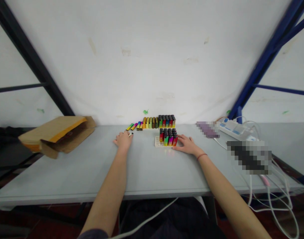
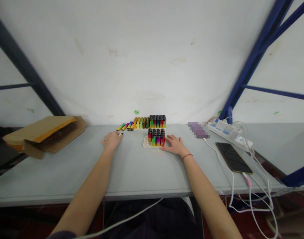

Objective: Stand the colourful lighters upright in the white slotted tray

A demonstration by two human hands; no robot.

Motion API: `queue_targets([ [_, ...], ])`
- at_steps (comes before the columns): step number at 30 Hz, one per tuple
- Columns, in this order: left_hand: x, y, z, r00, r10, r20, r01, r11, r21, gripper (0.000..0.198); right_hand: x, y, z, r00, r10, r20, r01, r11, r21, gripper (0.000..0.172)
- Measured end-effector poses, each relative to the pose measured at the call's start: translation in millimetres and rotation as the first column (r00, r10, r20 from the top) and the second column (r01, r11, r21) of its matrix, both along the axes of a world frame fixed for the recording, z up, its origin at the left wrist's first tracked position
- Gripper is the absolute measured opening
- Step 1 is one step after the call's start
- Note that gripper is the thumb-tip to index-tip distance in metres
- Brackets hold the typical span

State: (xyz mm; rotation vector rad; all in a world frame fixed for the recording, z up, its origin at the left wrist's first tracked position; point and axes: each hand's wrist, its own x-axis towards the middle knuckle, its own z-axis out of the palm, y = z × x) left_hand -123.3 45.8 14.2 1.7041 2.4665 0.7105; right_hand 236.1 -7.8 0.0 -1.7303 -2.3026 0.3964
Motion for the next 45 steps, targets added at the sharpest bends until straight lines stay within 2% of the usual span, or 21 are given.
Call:
queue_targets([
  [3, 6.0, 5.9, 3.5, 0.994, -0.068, 0.087, 0.071, 0.997, -0.024, 0.02, -0.1, -0.1, 0.6, 1.0, 0.002, 0.008, -0.002, 1.0, 0.003, 0.081],
  [5, 14.5, 9.0, 9.3, 0.961, -0.121, 0.249, 0.107, 0.992, 0.071, 0.022, -0.1, -0.2, 0.9, 1.0, 0.002, 0.013, -0.002, 1.0, 0.006, 0.08],
  [6, 19.6, 9.9, 12.9, 0.918, -0.145, 0.369, 0.096, 0.985, 0.146, 0.024, -0.1, -0.2, 0.9, 1.0, 0.002, 0.014, -0.003, 1.0, 0.005, 0.08],
  [7, 25.0, 10.2, 16.9, 0.847, -0.165, 0.505, 0.061, 0.974, 0.217, 0.025, -0.1, -0.1, 0.9, 1.0, 0.003, 0.013, -0.003, 1.0, 0.005, 0.08],
  [9, 35.3, 8.8, 25.1, 0.609, -0.198, 0.768, -0.048, 0.957, 0.285, 0.023, 0.0, 0.0, 0.6, 1.0, 0.005, 0.01, -0.005, 1.0, 0.005, 0.08],
  [11, 43.1, 5.1, 32.2, 0.339, -0.231, 0.912, -0.116, 0.952, 0.284, 0.022, 0.2, 0.2, 0.4, 1.0, 0.006, 0.007, -0.006, 1.0, 0.006, 0.079],
  [12, 45.9, 2.8, 34.8, 0.233, -0.249, 0.94, -0.124, 0.951, 0.283, 0.022, 0.3, 0.3, 0.3, 1.0, 0.007, 0.007, -0.007, 1.0, 0.006, 0.079],
  [13, 47.9, 0.4, 36.7, 0.156, -0.267, 0.951, -0.119, 0.951, 0.286, 0.025, 0.5, 0.4, 0.3, 1.0, 0.008, 0.005, -0.008, 1.0, 0.004, 0.079],
  [15, 50.5, -4.0, 38.4, 0.072, -0.287, 0.955, -0.094, 0.951, 0.293, 0.034, 0.9, 0.5, 0.2, 1.0, 0.011, 0.001, -0.011, 1.0, 0.0, 0.079],
  [17, 52.6, -6.9, 37.8, 0.049, -0.284, 0.957, -0.067, 0.955, 0.287, 0.042, 1.2, 0.6, 0.1, 1.0, 0.012, 0.0, -0.012, 1.0, -0.002, 0.079],
  [19, 55.0, -8.0, 35.9, 0.063, -0.263, 0.963, -0.051, 0.963, 0.266, 0.045, 1.3, 0.6, -0.2, 1.0, 0.008, 0.002, -0.008, 1.0, -0.003, 0.079],
  [23, 61.9, -7.3, 32.0, 0.099, -0.234, 0.967, -0.037, 0.97, 0.238, 0.041, 1.2, 0.8, -0.8, 1.0, 0.0, 0.005, 0.0, 1.0, -0.006, 0.081],
  [31, 83.8, -9.2, 24.9, 0.166, -0.251, 0.954, -0.056, 0.963, 0.264, 0.041, 0.6, 0.8, -0.4, 1.0, -0.001, 0.0, 0.001, 1.0, -0.01, 0.08],
  [39, 91.1, -14.9, 21.7, 0.121, -0.213, 0.969, -0.016, 0.976, 0.217, 0.045, 0.6, 0.9, -1.2, 1.0, -0.005, 0.007, 0.005, 1.0, 0.003, 0.079],
  [45, 90.9, -14.3, 20.8, 0.098, -0.223, 0.97, 0.066, 0.974, 0.218, 0.045, 0.9, 1.9, -2.1, 1.0, -0.008, 0.005, 0.008, 1.0, -0.01, 0.081],
])
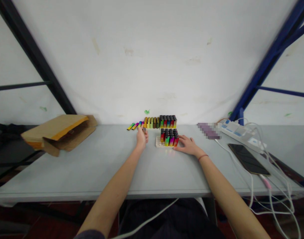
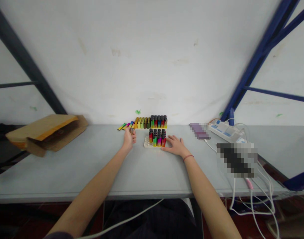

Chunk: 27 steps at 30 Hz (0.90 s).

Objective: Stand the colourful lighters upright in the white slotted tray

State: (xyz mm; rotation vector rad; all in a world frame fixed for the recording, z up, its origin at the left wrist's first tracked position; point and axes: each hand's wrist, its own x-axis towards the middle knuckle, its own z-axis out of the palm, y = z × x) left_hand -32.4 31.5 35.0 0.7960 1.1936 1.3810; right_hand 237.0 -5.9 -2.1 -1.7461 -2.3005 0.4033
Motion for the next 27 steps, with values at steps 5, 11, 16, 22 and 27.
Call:
queue_targets([
  [5, 3.1, 0.0, 0.6, 0.999, -0.034, -0.003, 0.034, 0.999, -0.029, 0.042, -1.0, -1.5, 1.9, 1.0, 0.002, -0.001, -0.002, 1.0, 0.013, 0.079],
  [11, 5.3, -2.1, -1.0, 1.0, -0.01, 0.015, 0.01, 1.0, -0.007, 0.041, -5.9, -0.3, -0.4, 0.999, -0.036, 0.033, 0.032, 0.991, 0.128, 0.083],
  [16, 6.7, 2.0, -7.7, 0.998, -0.065, -0.014, 0.066, 0.994, 0.085, 0.044, -7.7, 8.8, -4.9, 0.998, 0.001, 0.062, -0.014, 0.978, 0.21, 0.078],
  [22, -0.9, 13.5, -17.6, 0.87, -0.107, -0.481, 0.298, 0.892, 0.341, 0.03, -6.8, 15.5, -10.9, 0.998, -0.032, 0.046, 0.023, 0.981, 0.193, 0.072],
  [27, -15.9, 18.8, -14.1, 0.702, -0.044, -0.71, 0.48, 0.767, 0.427, 0.039, -4.5, 14.5, -12.6, 0.999, -0.006, 0.043, -0.002, 0.984, 0.176, 0.073],
])
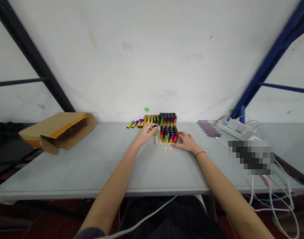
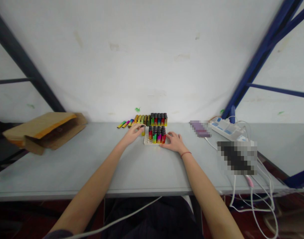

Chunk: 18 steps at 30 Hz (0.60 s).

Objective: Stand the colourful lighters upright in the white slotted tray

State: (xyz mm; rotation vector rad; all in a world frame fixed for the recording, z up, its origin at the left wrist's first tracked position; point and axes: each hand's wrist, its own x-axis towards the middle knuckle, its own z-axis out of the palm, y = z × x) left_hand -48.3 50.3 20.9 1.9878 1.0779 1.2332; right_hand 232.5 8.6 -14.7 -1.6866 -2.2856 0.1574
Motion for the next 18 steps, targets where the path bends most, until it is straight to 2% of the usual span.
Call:
queue_targets([
  [5, -0.9, -3.1, -0.8, 0.986, -0.168, -0.013, 0.166, 0.981, -0.1, 0.051, 2.8, -0.5, -0.3, 1.0, 0.028, -0.009, -0.028, 0.999, -0.015, 0.072],
  [8, 3.7, -7.3, -1.3, 0.976, -0.215, -0.022, 0.211, 0.968, -0.134, 0.054, 3.0, -0.6, -0.5, 0.999, 0.031, -0.02, -0.031, 0.999, -0.017, 0.073],
  [12, 8.1, -11.9, 0.2, 0.974, -0.211, -0.082, 0.203, 0.974, -0.096, 0.048, 2.6, -1.2, -0.3, 0.999, 0.026, -0.026, -0.027, 1.0, -0.016, 0.072],
  [18, 13.4, -18.0, -3.8, 0.977, -0.139, -0.161, 0.129, 0.989, -0.07, 0.04, 2.9, -1.6, -0.1, 0.999, 0.038, -0.029, -0.039, 0.999, -0.007, 0.072],
])
